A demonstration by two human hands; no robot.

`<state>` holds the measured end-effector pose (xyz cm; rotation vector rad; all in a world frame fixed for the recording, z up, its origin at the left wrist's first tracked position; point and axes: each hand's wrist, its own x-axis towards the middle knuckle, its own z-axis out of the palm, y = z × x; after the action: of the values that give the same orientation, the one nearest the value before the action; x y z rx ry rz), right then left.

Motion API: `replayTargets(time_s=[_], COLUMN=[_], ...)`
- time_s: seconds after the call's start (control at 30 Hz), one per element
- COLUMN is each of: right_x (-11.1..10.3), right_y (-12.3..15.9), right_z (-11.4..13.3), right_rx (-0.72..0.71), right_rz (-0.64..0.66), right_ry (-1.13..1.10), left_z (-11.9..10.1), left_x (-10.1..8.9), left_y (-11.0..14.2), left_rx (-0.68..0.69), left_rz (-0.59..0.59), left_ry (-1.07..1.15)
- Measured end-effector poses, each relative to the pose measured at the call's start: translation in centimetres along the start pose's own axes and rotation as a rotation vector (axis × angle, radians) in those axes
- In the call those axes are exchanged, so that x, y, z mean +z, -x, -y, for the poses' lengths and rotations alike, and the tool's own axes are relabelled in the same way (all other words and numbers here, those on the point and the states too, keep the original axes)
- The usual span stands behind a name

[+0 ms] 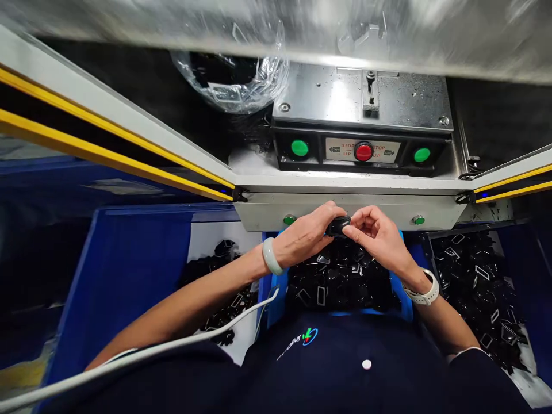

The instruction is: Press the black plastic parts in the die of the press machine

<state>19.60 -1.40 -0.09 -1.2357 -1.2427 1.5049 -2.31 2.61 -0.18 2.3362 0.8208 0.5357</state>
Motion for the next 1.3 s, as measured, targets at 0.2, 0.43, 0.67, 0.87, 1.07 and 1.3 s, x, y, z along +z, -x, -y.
replayTargets(time_s=[0.2, 0.43, 0.67, 0.87, 1.07, 1.3], right_x=[-0.4, -1.1, -2.1, -2.1, -3.6, -4.7], right_y=[-1.4, -2.7, -4.1, -5.8, -15.2, -28.5], right_z=[1.2, 3.0, 3.6, 4.1, 11.7, 19.0], right_rx=[-0.017, -0.090, -0.119, -0.194, -0.476, -0.218], right_rz=[-0.016, -0.036, 0.018, -0.030, -0.158, -0.532], right_ry=[0.049, 0.082, 0.104, 0.214, 0.502, 0.911], left_z=[-0.8, -0.7, 0.0, 0.3, 2.6, 8.2], left_x=[-0.1, -1.0, -1.5, -2.3, -7.5, -13.5], left_y=[-1.5, -3.4, -4.2, -5.5, -11.3, -21.7], left_rx=[0.000, 0.003, 0.016, 0.002, -0.124, -0.467], left_rz=[-0.129, -0.221, -0.268, -0.313, -0.688, -0.742], left_ry=[0.076, 0.156, 0.170, 0.141, 0.113, 0.313])
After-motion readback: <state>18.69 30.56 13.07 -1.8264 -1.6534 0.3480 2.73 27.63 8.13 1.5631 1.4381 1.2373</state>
